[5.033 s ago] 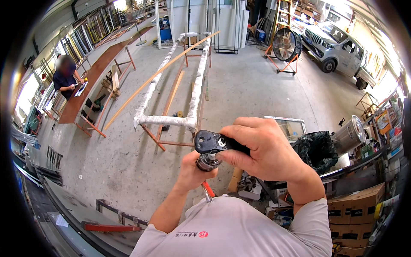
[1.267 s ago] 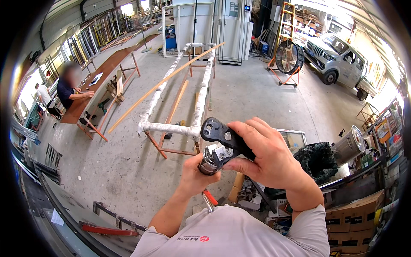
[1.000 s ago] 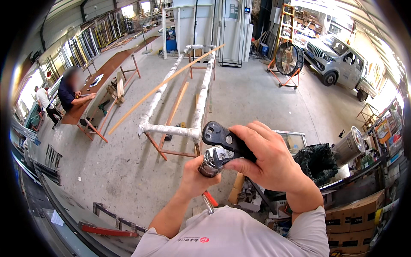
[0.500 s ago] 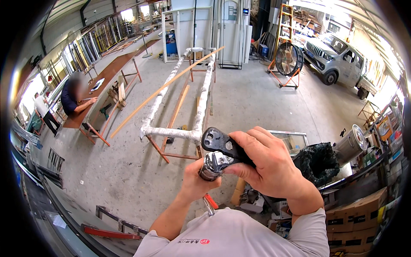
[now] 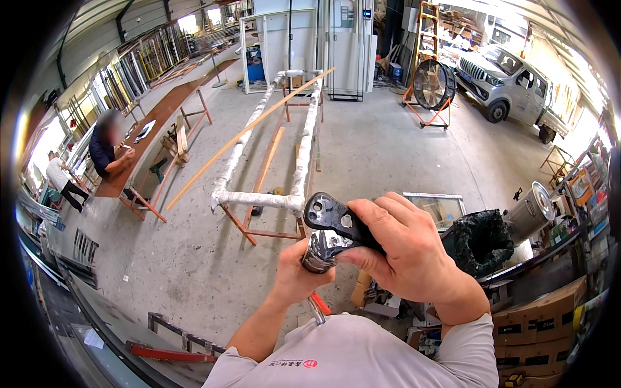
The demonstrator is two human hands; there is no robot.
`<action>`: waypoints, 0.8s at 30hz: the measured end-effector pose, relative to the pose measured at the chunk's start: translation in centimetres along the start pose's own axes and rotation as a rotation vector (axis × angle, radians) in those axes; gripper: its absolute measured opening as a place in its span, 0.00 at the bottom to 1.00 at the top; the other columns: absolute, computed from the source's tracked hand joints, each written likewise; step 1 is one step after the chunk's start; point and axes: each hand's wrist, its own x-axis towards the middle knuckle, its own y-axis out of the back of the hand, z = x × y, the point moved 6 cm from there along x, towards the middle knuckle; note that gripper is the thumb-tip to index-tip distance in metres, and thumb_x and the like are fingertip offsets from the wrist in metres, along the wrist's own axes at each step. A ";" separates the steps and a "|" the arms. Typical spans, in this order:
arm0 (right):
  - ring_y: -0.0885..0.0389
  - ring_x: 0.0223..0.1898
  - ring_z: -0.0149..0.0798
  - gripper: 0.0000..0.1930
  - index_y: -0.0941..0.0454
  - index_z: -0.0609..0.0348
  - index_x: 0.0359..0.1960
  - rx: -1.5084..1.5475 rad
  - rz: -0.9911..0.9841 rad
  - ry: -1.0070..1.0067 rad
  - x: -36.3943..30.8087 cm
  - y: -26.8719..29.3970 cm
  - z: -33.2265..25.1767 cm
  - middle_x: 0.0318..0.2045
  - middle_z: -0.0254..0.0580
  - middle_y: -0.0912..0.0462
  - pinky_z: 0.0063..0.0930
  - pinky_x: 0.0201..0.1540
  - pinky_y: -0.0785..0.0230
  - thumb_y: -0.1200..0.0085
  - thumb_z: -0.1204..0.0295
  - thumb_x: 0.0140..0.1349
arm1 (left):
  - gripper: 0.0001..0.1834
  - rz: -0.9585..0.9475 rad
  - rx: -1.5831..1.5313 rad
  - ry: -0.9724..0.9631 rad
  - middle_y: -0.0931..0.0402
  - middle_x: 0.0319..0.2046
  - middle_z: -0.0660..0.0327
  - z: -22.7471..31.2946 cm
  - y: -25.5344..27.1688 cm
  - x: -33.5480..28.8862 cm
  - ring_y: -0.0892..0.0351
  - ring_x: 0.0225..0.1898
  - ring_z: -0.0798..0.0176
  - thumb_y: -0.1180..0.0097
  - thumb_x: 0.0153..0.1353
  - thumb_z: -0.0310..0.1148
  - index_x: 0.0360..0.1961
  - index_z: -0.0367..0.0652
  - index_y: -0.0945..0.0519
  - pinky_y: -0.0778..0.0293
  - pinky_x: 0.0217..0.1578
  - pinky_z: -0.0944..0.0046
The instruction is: The person applies a bead of sealant along the inner edge of a metal frame using a caulking gun, then works with another person to place a large glass pane into the frame.
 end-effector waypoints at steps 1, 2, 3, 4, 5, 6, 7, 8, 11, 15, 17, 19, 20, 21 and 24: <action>0.27 0.28 0.46 0.27 0.24 0.69 0.47 0.000 0.006 0.017 0.0 0.0 -0.2 0.28 0.46 0.24 0.36 0.31 0.32 0.31 0.61 0.52 | 0.14 -0.001 0.002 0.000 0.27 0.25 0.71 0.0 0.0 0.0 0.32 0.27 0.78 0.35 0.46 0.20 0.36 0.38 0.20 0.32 0.28 0.71; 0.26 0.28 0.46 0.27 0.24 0.69 0.47 -0.004 0.007 0.019 0.0 0.0 -0.2 0.28 0.46 0.24 0.36 0.31 0.32 0.31 0.61 0.52 | 0.14 -0.002 0.005 -0.001 0.27 0.25 0.71 0.0 0.0 0.0 0.32 0.27 0.78 0.35 0.46 0.20 0.36 0.38 0.20 0.32 0.28 0.71; 0.26 0.28 0.46 0.27 0.24 0.69 0.47 -0.013 0.002 0.004 0.1 0.0 -0.2 0.28 0.46 0.24 0.36 0.31 0.32 0.31 0.61 0.52 | 0.14 -0.001 0.005 -0.002 0.27 0.25 0.71 0.0 0.1 0.0 0.32 0.27 0.78 0.35 0.46 0.20 0.36 0.38 0.20 0.32 0.28 0.71; 0.26 0.28 0.46 0.27 0.24 0.69 0.47 -0.016 0.007 0.022 0.1 0.0 -0.3 0.28 0.46 0.24 0.36 0.31 0.32 0.31 0.61 0.52 | 0.14 0.000 0.007 -0.003 0.27 0.25 0.71 -0.1 0.1 0.0 0.32 0.27 0.78 0.35 0.45 0.20 0.36 0.38 0.20 0.32 0.28 0.71; 0.26 0.28 0.46 0.27 0.24 0.69 0.47 -0.023 0.007 0.023 0.1 -0.1 -0.4 0.27 0.46 0.24 0.36 0.31 0.32 0.31 0.61 0.52 | 0.14 0.001 0.008 -0.004 0.27 0.25 0.71 -0.1 0.1 -0.1 0.32 0.27 0.78 0.35 0.45 0.20 0.36 0.38 0.20 0.32 0.28 0.71; 0.26 0.28 0.45 0.27 0.24 0.69 0.47 -0.037 -0.004 0.007 0.1 -0.1 -0.3 0.27 0.46 0.24 0.36 0.31 0.31 0.31 0.61 0.52 | 0.14 0.001 0.007 -0.004 0.27 0.24 0.71 -0.3 0.2 -0.1 0.32 0.27 0.77 0.35 0.45 0.20 0.36 0.38 0.20 0.32 0.28 0.71; 0.26 0.29 0.46 0.26 0.25 0.68 0.47 -0.041 -0.003 0.025 0.1 -0.1 -0.5 0.28 0.45 0.24 0.36 0.31 0.31 0.32 0.60 0.54 | 0.13 0.001 0.005 -0.004 0.27 0.24 0.70 -0.4 0.2 -0.1 0.32 0.27 0.77 0.35 0.45 0.21 0.36 0.38 0.20 0.32 0.28 0.71; 0.25 0.30 0.46 0.25 0.26 0.66 0.47 -0.052 -0.013 0.025 0.1 -0.2 -0.5 0.28 0.44 0.25 0.37 0.31 0.31 0.34 0.60 0.56 | 0.13 -0.005 0.022 0.013 0.27 0.24 0.70 -0.6 0.1 -0.1 0.32 0.27 0.77 0.35 0.45 0.21 0.35 0.38 0.20 0.32 0.27 0.71; 0.25 0.31 0.46 0.24 0.27 0.65 0.47 -0.068 -0.018 0.028 0.0 -0.2 -0.6 0.29 0.43 0.25 0.37 0.30 0.30 0.36 0.59 0.58 | 0.13 -0.002 0.021 0.026 0.27 0.24 0.69 -1.0 0.2 -0.3 0.32 0.26 0.77 0.35 0.45 0.21 0.35 0.38 0.20 0.31 0.27 0.70; 0.25 0.31 0.45 0.24 0.26 0.65 0.47 -0.072 -0.018 0.027 -0.1 -0.2 -0.7 0.29 0.43 0.25 0.36 0.30 0.30 0.35 0.60 0.58 | 0.14 0.004 0.000 0.003 0.26 0.24 0.69 -0.9 0.3 -0.5 0.31 0.26 0.76 0.34 0.45 0.21 0.35 0.38 0.20 0.31 0.27 0.70; 0.25 0.31 0.45 0.24 0.26 0.66 0.47 -0.062 -0.009 0.032 -0.1 -0.2 -0.8 0.29 0.43 0.25 0.37 0.30 0.30 0.35 0.60 0.58 | 0.14 0.000 0.028 0.010 0.26 0.24 0.69 -0.8 0.3 -0.5 0.31 0.27 0.77 0.34 0.45 0.21 0.36 0.38 0.20 0.31 0.28 0.70; 0.25 0.31 0.45 0.24 0.26 0.66 0.47 -0.055 -0.007 0.032 -0.1 -0.2 -0.8 0.28 0.43 0.25 0.37 0.30 0.30 0.35 0.60 0.58 | 0.14 0.000 -0.017 0.005 0.26 0.25 0.69 -0.6 0.3 -0.6 0.31 0.27 0.77 0.34 0.45 0.21 0.36 0.38 0.20 0.31 0.28 0.70; 0.25 0.31 0.46 0.24 0.26 0.66 0.47 -0.053 -0.009 0.030 -0.2 -0.2 -0.8 0.28 0.43 0.25 0.37 0.31 0.30 0.35 0.61 0.58 | 0.14 -0.002 -0.027 0.009 0.26 0.25 0.70 -0.6 0.3 -0.6 0.31 0.27 0.77 0.34 0.45 0.20 0.36 0.38 0.20 0.31 0.28 0.70; 0.25 0.31 0.46 0.24 0.26 0.66 0.47 -0.051 -0.011 0.028 -0.2 -0.2 -0.8 0.28 0.43 0.25 0.37 0.31 0.30 0.35 0.61 0.58 | 0.15 -0.001 -0.031 0.010 0.26 0.25 0.70 -0.5 0.3 -0.6 0.31 0.27 0.77 0.34 0.45 0.20 0.36 0.38 0.20 0.31 0.28 0.71; 0.25 0.31 0.46 0.24 0.26 0.66 0.48 -0.059 -0.021 0.010 -0.2 -0.3 -0.8 0.28 0.43 0.25 0.37 0.31 0.30 0.35 0.61 0.58 | 0.15 0.000 -0.036 0.009 0.26 0.26 0.70 -0.3 0.2 -0.7 0.31 0.28 0.77 0.35 0.44 0.20 0.36 0.38 0.20 0.31 0.29 0.71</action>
